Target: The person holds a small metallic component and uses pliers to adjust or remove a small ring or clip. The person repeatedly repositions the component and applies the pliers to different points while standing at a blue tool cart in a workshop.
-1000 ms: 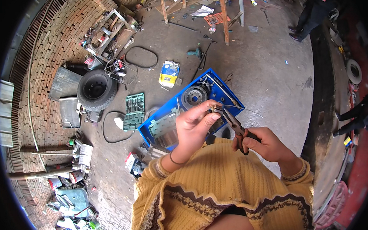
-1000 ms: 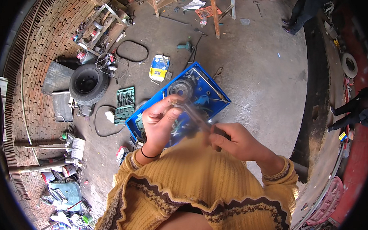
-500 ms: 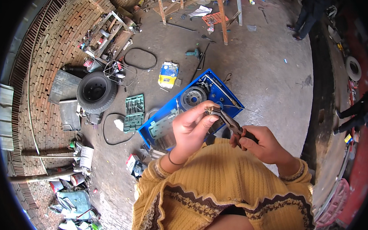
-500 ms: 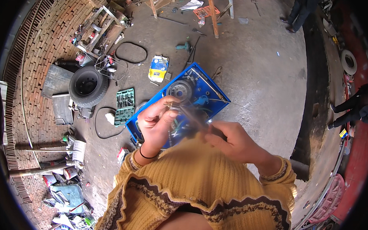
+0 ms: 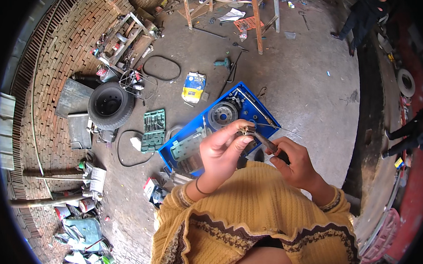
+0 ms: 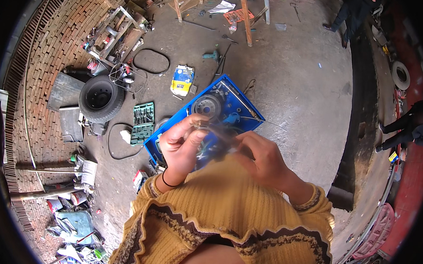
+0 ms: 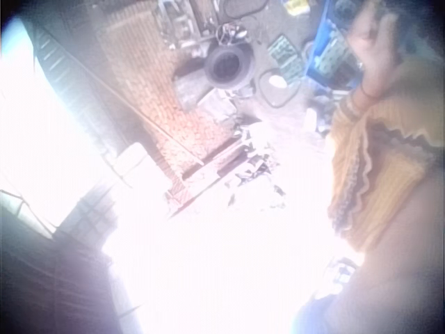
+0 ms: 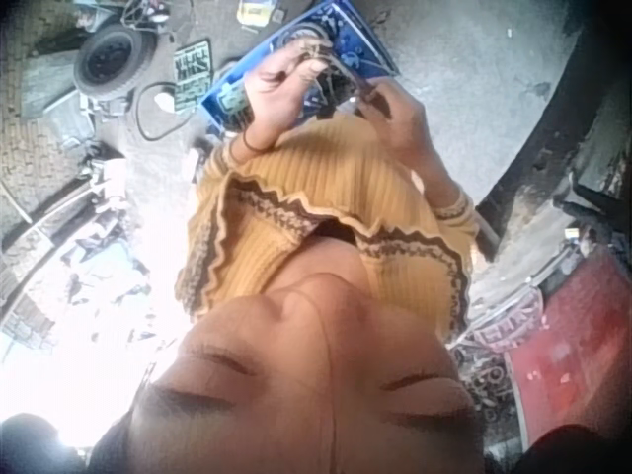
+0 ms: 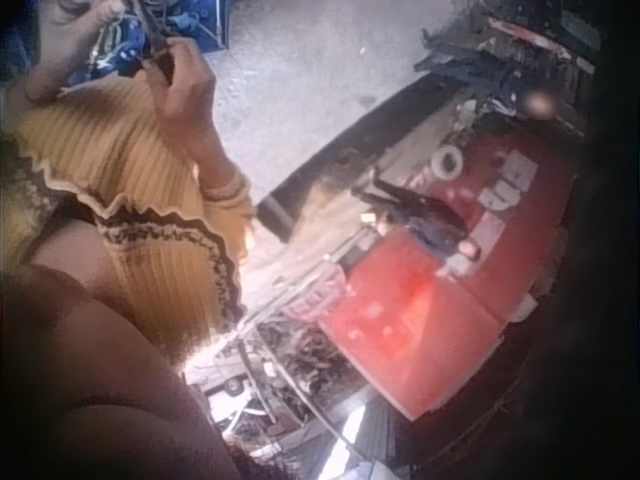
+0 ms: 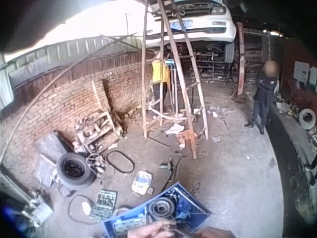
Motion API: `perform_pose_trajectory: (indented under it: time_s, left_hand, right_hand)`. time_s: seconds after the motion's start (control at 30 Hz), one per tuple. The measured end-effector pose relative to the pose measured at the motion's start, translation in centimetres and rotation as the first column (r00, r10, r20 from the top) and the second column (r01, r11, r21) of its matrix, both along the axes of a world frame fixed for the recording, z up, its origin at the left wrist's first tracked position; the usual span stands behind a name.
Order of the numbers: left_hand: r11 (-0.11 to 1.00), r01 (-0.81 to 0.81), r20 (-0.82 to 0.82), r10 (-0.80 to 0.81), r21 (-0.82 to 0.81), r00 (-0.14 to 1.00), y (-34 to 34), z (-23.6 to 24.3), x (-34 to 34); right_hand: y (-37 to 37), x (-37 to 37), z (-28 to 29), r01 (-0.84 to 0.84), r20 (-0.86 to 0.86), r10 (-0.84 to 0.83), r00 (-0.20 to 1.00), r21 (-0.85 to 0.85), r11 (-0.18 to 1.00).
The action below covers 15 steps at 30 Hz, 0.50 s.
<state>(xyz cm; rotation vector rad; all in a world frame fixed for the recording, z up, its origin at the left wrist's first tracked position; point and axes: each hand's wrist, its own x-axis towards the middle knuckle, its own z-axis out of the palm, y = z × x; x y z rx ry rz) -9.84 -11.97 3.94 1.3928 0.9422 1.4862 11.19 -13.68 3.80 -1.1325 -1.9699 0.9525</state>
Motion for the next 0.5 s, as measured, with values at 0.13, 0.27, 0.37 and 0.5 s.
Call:
perform_pose_trajectory:
  time_s: [0.13, 0.27, 0.37, 0.5]
  left_hand:
    - [0.994, -0.027, -0.209, 0.050, 0.110, 0.977, 0.3, 0.5, -0.5]
    - [0.999, 0.053, -0.101, -0.053, 0.000, 0.994, 0.2, 1.1, -0.7]
    - [0.971, 0.191, 0.114, -0.176, -0.143, 0.978, 0.4, 1.4, -1.0]
    - [0.981, 0.167, -0.006, -0.168, -0.100, 0.986, 0.4, 1.8, -1.4]
  right_hand:
    - [0.4, 0.5, 0.7, -0.039, -0.014, 0.039, 0.999, -0.029, 0.999]
    - [0.6, 1.4, 1.3, -0.098, 0.025, 0.101, 0.995, -0.083, 0.992]
    - [0.9, 2.0, 1.7, -0.146, 0.029, 0.151, 0.988, -0.131, 0.981]
    - [1.2, 2.6, 2.2, -0.177, 0.028, 0.181, 0.983, -0.113, 0.978]
